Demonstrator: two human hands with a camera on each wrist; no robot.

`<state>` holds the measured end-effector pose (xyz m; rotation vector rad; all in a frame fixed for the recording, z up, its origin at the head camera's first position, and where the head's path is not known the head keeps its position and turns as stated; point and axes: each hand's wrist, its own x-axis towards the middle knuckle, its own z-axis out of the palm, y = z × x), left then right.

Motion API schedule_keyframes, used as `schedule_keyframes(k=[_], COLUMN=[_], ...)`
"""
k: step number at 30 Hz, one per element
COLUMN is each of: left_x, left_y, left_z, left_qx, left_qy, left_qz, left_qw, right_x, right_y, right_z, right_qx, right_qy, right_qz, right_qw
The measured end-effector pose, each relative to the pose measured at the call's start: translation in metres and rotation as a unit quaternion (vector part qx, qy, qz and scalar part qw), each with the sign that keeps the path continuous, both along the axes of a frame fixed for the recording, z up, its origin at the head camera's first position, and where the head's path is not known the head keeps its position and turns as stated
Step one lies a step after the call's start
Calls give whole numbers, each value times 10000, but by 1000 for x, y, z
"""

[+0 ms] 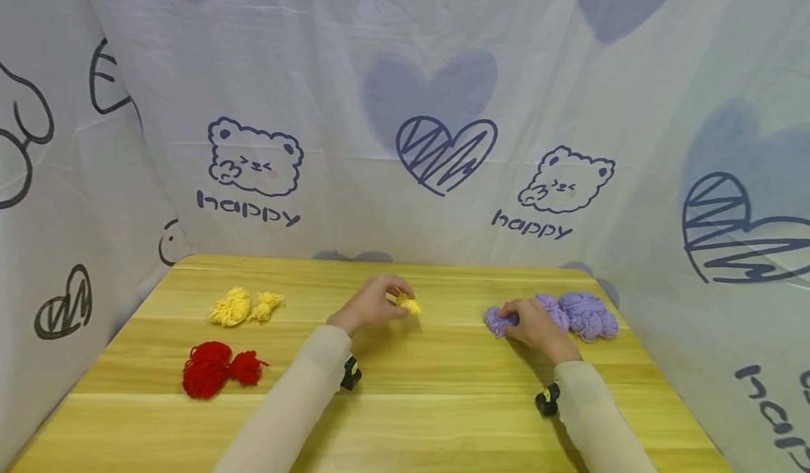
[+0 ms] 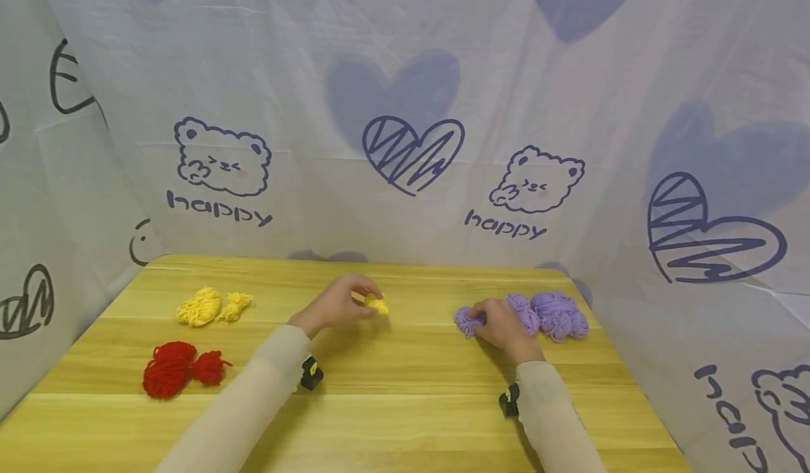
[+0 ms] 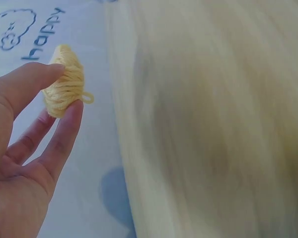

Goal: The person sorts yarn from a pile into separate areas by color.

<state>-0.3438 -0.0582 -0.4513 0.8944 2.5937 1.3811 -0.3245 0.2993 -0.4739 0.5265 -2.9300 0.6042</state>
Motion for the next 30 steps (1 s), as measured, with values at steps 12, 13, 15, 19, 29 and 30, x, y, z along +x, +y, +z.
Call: schedule_keyframes(k=[12, 13, 15, 19, 29, 30], left_x=[-7, -7, -7, -8, -10, -11], left_y=[-53, -57, -66, -81, -118, -122], left_z=[0, 0, 0, 0, 0, 1], left_qx=[-259, -290, -378, -495, -803, -854], left_qy=[149, 145, 164, 257, 443, 415], left_qz=[434, 457, 511, 536, 707, 755], left_qw=[9986, 9984, 9978, 9970, 9933, 9926], right_x=[-1, -1, 0, 2, 1, 1], right_y=[0, 0, -1, -1, 0, 0], right_z=[0, 0, 0, 1, 1, 1], right_qx=[-12, -21, -46, -53, -38, -25], right_qy=[45, 49, 46, 107, 55, 51], right_qz=[14, 26, 45, 67, 29, 34], right_qw=[10000, 10000, 10000, 9999, 10000, 10000])
